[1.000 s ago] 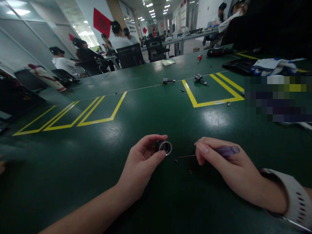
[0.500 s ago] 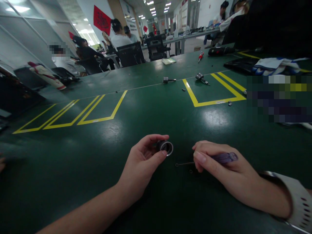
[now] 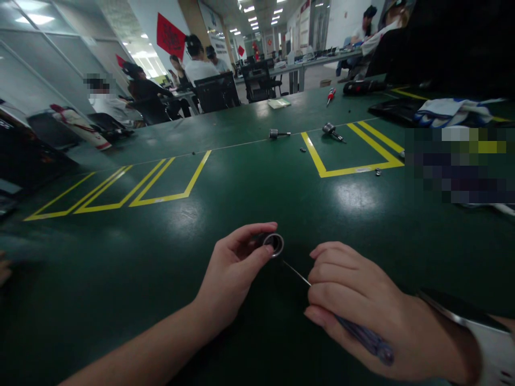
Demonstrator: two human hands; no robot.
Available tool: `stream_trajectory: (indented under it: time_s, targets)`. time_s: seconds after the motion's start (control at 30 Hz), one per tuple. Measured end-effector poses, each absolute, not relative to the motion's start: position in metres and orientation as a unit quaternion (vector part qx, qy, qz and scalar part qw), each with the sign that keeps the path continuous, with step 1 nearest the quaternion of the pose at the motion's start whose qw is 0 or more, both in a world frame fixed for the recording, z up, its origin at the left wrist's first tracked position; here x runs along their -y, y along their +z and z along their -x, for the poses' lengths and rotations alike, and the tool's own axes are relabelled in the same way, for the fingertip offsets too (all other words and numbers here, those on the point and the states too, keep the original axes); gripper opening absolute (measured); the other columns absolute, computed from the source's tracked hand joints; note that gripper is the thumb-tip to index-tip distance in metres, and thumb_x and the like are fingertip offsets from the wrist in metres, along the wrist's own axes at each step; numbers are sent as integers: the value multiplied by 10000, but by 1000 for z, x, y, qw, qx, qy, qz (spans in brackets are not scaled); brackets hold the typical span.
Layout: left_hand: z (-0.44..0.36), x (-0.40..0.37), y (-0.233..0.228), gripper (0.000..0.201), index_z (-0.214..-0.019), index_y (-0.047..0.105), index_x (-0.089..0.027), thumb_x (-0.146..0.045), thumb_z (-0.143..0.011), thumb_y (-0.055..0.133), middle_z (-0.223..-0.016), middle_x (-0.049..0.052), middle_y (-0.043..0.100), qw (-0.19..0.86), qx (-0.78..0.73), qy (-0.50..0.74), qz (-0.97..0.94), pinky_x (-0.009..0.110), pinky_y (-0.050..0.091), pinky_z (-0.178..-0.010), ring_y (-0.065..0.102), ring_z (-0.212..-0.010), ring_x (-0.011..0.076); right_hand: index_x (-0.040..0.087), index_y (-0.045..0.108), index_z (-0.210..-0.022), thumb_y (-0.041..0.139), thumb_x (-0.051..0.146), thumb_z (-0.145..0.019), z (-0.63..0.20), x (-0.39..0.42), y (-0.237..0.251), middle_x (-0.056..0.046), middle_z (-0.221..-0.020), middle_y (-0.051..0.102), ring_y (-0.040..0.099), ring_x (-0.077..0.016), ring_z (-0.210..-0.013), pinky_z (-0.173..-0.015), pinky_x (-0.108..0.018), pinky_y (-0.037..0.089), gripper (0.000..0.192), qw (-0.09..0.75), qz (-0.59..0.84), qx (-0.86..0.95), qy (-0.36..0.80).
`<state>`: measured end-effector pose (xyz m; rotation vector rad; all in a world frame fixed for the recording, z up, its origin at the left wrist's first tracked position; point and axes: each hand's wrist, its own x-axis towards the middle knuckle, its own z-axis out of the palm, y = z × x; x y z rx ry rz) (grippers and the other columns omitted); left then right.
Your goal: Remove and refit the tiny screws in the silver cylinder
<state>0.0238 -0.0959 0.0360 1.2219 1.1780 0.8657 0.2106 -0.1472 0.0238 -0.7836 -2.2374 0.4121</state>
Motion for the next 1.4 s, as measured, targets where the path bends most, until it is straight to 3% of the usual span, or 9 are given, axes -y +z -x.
stream_trajectory:
  time_s: [0.2,0.47,0.67,0.9,1.13,1.4]
  targets:
    - [-24,95,36,264,-986,675,-186,-196,-722,673,-930,43,722,575,-505,382,-518,280,485,-813,653,-882,179,113,597,-790,482,75,-845,-212,149,26,-36,-682,582,503,-143,-673,-803,-380,416,133,384,297,859,161]
    - [-25,95,39,268,-975,683,-187,-193,-707,681,-924,49,722,577,-511,375,-514,306,490,-813,658,-868,190,175,513,-678,413,234,-926,-214,140,28,-3,-650,530,490,-125,-632,-597,-280,401,274,389,417,749,338]
    - [-25,96,39,264,-979,684,-194,-181,-715,667,-933,46,720,573,-516,372,-517,317,493,-824,660,-870,190,175,526,-674,422,279,-926,-214,137,26,3,-660,527,493,-112,-622,-578,-253,394,292,359,440,735,370]
    - [-24,96,40,261,-988,681,-194,-185,-727,660,-906,45,726,576,-516,364,-520,310,494,-820,662,-868,189,175,467,-586,375,254,-937,-215,142,37,10,-584,485,467,-104,-542,-521,-269,368,371,368,453,745,323]
    - [-23,93,38,271,-977,687,-183,-188,-706,685,-911,52,726,575,-514,380,-511,298,500,-801,661,-846,185,136,559,-704,475,91,-855,-208,147,24,-30,-658,566,502,-146,-661,-706,-350,435,179,353,321,866,150]
    - [-22,95,38,275,-991,678,-186,-201,-717,674,-918,53,723,578,-508,376,-516,329,509,-819,666,-871,203,169,599,-757,510,124,-835,-212,151,28,-4,-644,625,559,-137,-619,-836,-363,434,126,385,308,868,61]
